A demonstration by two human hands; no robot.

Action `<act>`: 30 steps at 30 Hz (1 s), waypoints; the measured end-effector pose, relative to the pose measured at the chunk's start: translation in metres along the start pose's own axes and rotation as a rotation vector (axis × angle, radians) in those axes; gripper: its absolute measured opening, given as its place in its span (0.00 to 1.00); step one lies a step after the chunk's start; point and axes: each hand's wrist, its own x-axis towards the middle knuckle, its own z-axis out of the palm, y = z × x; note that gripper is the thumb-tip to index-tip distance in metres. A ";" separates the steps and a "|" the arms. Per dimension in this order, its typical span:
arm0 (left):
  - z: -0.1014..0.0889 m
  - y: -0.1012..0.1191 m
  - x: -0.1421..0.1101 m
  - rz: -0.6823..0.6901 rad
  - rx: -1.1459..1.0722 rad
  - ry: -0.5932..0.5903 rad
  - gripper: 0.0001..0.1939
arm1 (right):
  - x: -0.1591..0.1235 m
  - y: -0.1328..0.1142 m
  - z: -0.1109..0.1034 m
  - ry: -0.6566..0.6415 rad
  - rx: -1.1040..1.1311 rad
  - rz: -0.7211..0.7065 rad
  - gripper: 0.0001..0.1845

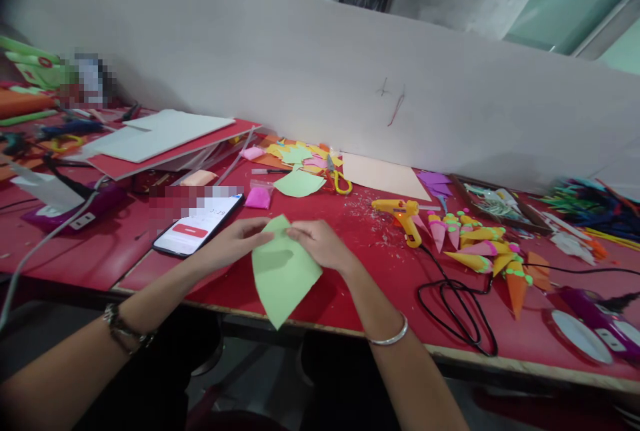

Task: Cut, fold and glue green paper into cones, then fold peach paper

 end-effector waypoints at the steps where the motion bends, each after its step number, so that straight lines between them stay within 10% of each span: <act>1: -0.001 0.002 -0.001 0.026 0.075 0.015 0.17 | -0.001 -0.004 0.002 -0.073 -0.075 -0.037 0.16; 8: 0.000 -0.001 -0.006 0.174 0.614 -0.030 0.18 | -0.006 -0.021 0.008 -0.132 -0.358 -0.135 0.15; 17: 0.009 0.007 -0.010 0.112 0.443 0.076 0.19 | -0.011 -0.029 0.017 0.149 -0.395 -0.099 0.08; 30: -0.004 0.012 -0.015 0.006 0.210 0.164 0.19 | -0.015 -0.019 -0.013 0.158 -0.292 -0.053 0.07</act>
